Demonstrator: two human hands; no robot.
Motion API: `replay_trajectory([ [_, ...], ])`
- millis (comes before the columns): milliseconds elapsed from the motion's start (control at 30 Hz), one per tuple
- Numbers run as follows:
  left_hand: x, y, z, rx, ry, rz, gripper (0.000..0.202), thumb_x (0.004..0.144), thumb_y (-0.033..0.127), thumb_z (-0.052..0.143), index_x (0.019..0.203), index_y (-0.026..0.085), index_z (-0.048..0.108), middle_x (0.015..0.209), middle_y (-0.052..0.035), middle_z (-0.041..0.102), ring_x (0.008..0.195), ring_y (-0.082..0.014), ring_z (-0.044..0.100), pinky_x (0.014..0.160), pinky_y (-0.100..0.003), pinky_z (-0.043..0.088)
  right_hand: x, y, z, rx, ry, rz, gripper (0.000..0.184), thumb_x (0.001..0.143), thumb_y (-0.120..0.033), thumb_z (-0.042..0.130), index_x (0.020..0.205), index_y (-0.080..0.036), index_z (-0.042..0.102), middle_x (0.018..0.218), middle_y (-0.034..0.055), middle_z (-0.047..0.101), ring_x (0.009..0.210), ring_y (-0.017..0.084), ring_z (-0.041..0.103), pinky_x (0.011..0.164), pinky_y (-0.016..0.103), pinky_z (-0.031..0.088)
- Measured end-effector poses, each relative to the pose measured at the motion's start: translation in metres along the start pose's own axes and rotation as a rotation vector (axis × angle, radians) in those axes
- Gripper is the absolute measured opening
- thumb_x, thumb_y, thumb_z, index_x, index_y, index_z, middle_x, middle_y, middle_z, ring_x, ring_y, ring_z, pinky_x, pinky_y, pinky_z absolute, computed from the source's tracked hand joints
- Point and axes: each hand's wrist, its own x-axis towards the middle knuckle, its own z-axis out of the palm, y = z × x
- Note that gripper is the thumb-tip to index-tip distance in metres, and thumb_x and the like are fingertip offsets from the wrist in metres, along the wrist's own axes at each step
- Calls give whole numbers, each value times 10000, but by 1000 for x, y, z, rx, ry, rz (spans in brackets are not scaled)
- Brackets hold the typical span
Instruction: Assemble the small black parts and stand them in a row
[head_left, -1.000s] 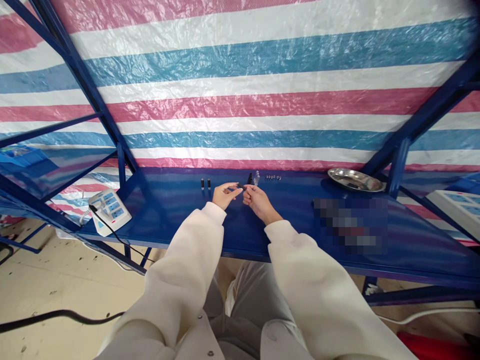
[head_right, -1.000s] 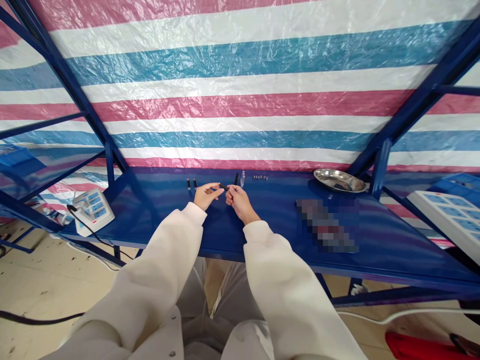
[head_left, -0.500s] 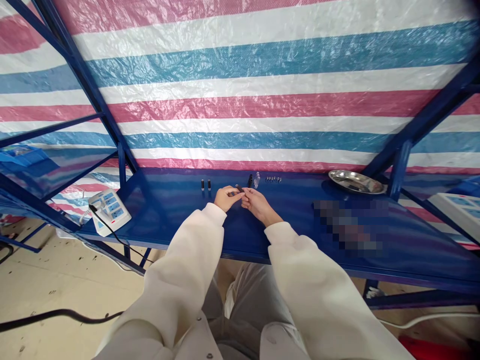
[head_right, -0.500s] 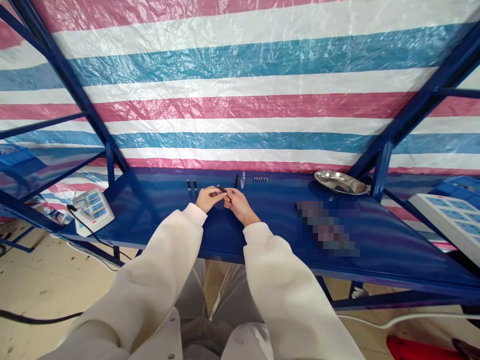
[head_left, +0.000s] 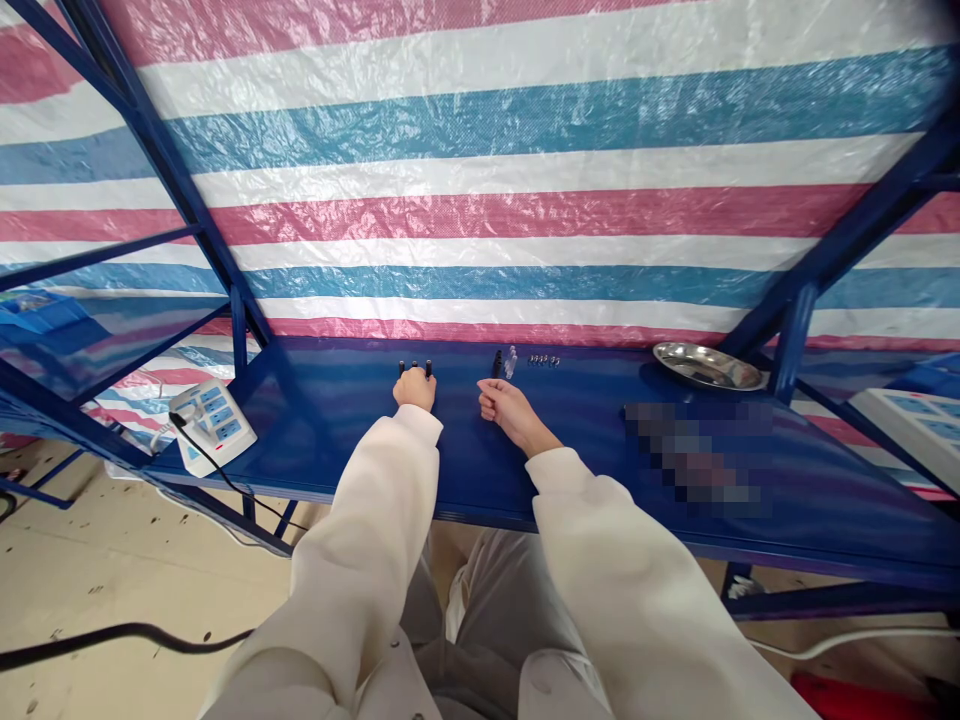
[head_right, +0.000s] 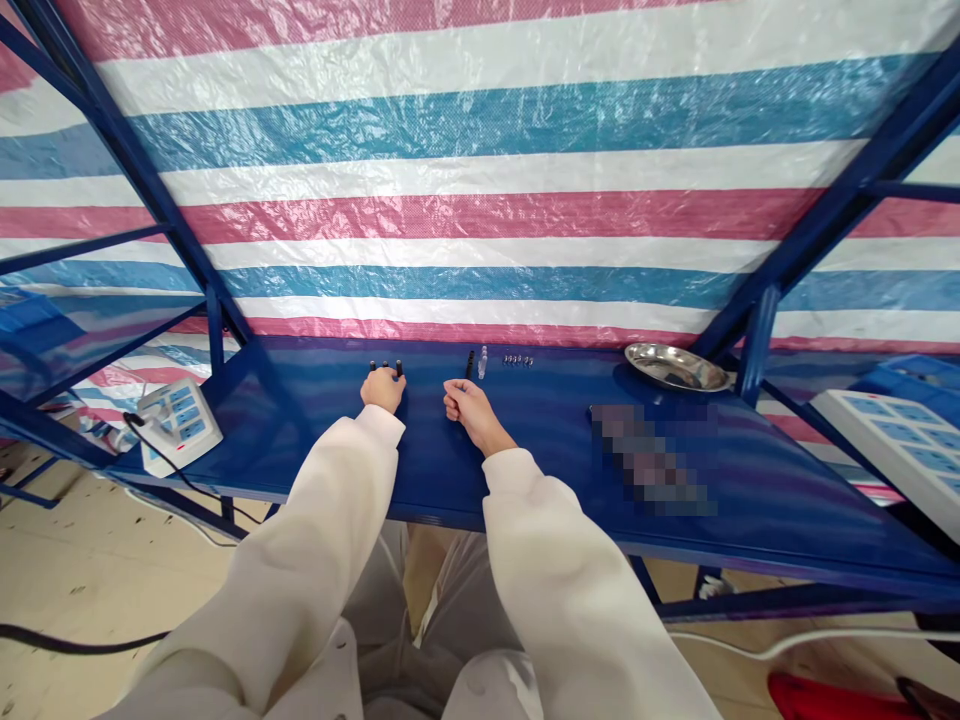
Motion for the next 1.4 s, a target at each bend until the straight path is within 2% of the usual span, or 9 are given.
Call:
replay_trajectory([
  [300, 2, 0, -1, 103, -65, -71, 223, 789, 307, 540, 897, 205, 707, 914, -121, 688, 892, -241, 642, 765, -316, 482, -2, -1, -1, -6, -17, -2, 327, 632, -367, 713, 749, -197, 459, 446, -97, 369, 397, 38, 287, 434, 214, 205],
  [867, 0, 3, -4, 82, -88, -70, 242, 784, 309, 539, 910, 192, 708, 928, -135, 686, 911, -263, 638, 774, -341, 484, -1, -1, -2, -41, -9, -14, 304, 634, -364, 697, 728, -198, 461, 452, -97, 359, 398, 43, 290, 434, 215, 214],
  [967, -2, 4, -9, 93, -108, -86, 237, 767, 310, 564, 909, 181, 705, 944, -140, 682, 919, -266, 636, 771, -343, 485, 1, -1, -4, -112, 9, -37, 271, 651, -370, 665, 719, -200, 465, 458, -94, 352, 399, 50, 284, 439, 221, 226],
  [1033, -6, 6, -14, 116, -124, -76, 230, 756, 315, 581, 887, 172, 706, 935, -140, 683, 909, -269, 637, 765, -342, 486, 4, -1, -7, -257, 82, -84, 214, 682, -361, 615, 704, -200, 475, 475, -77, 381, 417, 67, 315, 456, 233, 262],
  [1100, -11, 11, -19, 146, -139, -10, 224, 765, 324, 574, 853, 170, 709, 903, -132, 687, 888, -262, 640, 759, -335, 485, 6, -1, -12, -512, 218, -170, 145, 716, -326, 555, 686, -196, 499, 529, -36, 463, 483, 102, 404, 514, 256, 328],
  [1200, -23, 26, -23, 171, -160, 223, 268, 823, 353, 497, 850, 188, 707, 868, -107, 686, 867, -226, 636, 766, -311, 478, 9, 0, -20, -964, 408, -283, 126, 767, -264, 467, 743, -184, 561, 717, 44, 592, 696, 171, 527, 665, 301, 390],
  [1300, -34, 45, -19, 153, -212, 492, 315, 868, 308, 418, 1072, 209, 637, 970, -80, 665, 921, -196, 607, 796, -288, 466, 9, 3, -26, -1294, 502, -272, 222, 800, -223, 422, 912, -164, 604, 959, 118, 610, 942, 233, 520, 790, 358, 387],
  [1400, -39, 60, -6, 182, -255, 670, 492, 852, 190, 404, 1343, 179, 385, 1140, -97, 586, 1031, -197, 539, 830, -286, 447, 9, 5, -28, -1462, 536, -206, 335, 819, -220, 415, 1103, -150, 577, 1173, 157, 541, 1118, 280, 427, 879, 436, 352],
])
